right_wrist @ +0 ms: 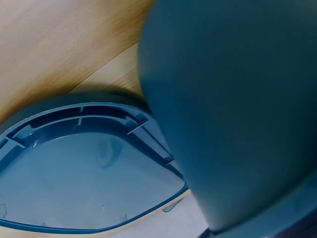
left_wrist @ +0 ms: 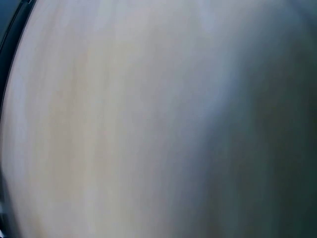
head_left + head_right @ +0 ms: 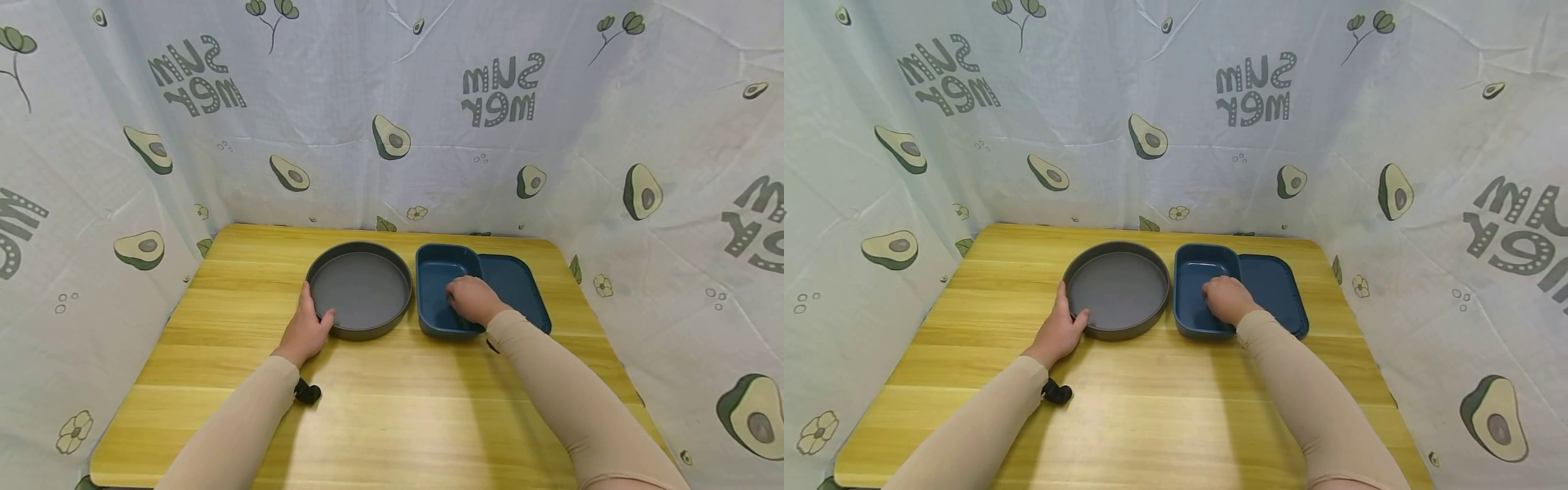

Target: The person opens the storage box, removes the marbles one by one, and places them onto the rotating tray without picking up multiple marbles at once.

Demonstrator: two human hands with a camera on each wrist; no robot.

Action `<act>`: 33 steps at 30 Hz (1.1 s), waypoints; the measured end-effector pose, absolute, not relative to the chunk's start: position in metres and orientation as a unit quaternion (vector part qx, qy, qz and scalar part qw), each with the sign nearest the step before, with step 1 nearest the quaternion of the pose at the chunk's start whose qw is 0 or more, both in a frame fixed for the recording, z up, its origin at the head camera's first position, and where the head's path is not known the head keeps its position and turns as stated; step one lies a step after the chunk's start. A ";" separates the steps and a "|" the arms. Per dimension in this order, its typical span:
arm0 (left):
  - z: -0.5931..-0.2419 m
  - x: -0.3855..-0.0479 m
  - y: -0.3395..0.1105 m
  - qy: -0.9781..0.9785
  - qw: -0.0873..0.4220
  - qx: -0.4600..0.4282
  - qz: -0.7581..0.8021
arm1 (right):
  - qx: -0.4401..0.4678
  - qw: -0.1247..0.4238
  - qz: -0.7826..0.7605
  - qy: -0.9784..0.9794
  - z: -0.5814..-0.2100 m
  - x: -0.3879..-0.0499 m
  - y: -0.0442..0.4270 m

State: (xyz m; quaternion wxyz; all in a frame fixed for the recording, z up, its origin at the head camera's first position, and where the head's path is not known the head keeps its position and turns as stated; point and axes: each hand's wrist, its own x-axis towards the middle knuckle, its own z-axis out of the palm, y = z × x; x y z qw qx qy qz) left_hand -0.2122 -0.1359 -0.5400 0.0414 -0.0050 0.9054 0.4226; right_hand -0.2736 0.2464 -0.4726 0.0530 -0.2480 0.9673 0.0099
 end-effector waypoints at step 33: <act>-0.539 -0.211 -0.136 0.906 0.039 0.005 0.421 | -0.257 0.049 -0.064 0.963 -0.463 -0.271 0.209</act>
